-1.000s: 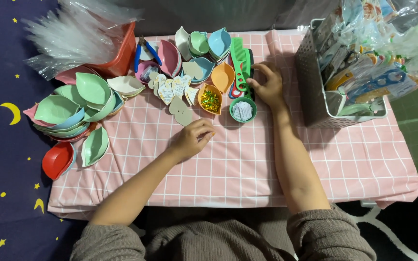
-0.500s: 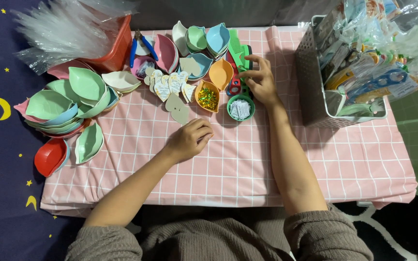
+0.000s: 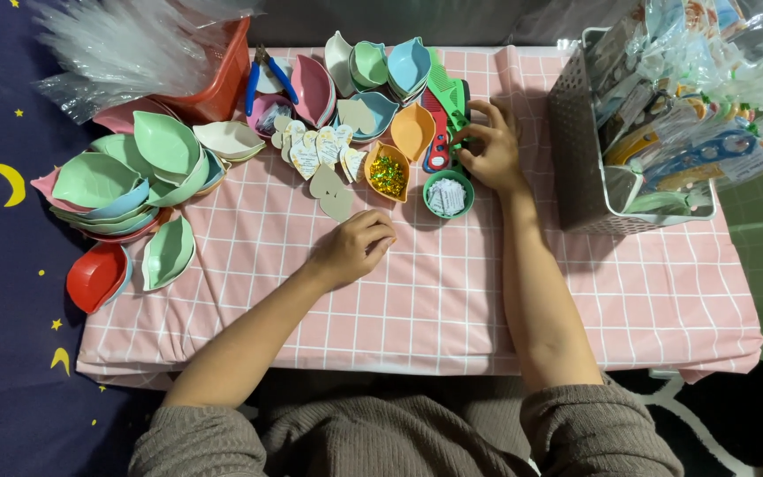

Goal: Packaging small decorative items like glitter and paper containers into plastic bags.

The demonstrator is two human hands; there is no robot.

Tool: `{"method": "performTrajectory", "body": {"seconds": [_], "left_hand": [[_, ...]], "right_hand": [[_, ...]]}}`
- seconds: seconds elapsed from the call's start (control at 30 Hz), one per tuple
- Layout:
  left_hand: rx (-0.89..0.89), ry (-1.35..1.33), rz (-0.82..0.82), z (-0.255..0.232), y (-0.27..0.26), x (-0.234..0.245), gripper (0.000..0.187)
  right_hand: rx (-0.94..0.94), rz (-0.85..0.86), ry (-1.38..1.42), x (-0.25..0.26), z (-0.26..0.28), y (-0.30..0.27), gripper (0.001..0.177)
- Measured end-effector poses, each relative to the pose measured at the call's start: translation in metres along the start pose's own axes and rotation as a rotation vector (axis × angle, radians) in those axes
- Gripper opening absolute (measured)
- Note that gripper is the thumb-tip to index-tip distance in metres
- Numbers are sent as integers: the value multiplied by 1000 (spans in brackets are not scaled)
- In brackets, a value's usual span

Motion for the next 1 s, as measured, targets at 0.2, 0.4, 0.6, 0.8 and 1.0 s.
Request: {"method": "performTrajectory", "body": {"seconds": [0.2,0.4,0.6,0.8,1.0], "left_hand": [[29,-30,1,3,1,-1,8],[75,-38,38,7,2,-3,10],[97,-37,47,8,2,-3,10],[70,-58,21,9,1,-4,9],[72,-91,20,16,2,-8,9]], "right_hand": [[-48,138,61,6,26,2,38],[-120,226,97,11,32,1,39],[-82,132,222,2,19,1,33],[-114,54,349,-6,0,-3,21],[-227,5,555,27,34,6,18]]}}
Point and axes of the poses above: each hand's wrist, its own y-axis towards the middle knuckle, its own x-axis out of the back of the hand, z = x × y, the point moved 6 cm from there along y, towards the middle knuckle, and after that the axes turned 14 degrees about x, right-handed, at the moved point
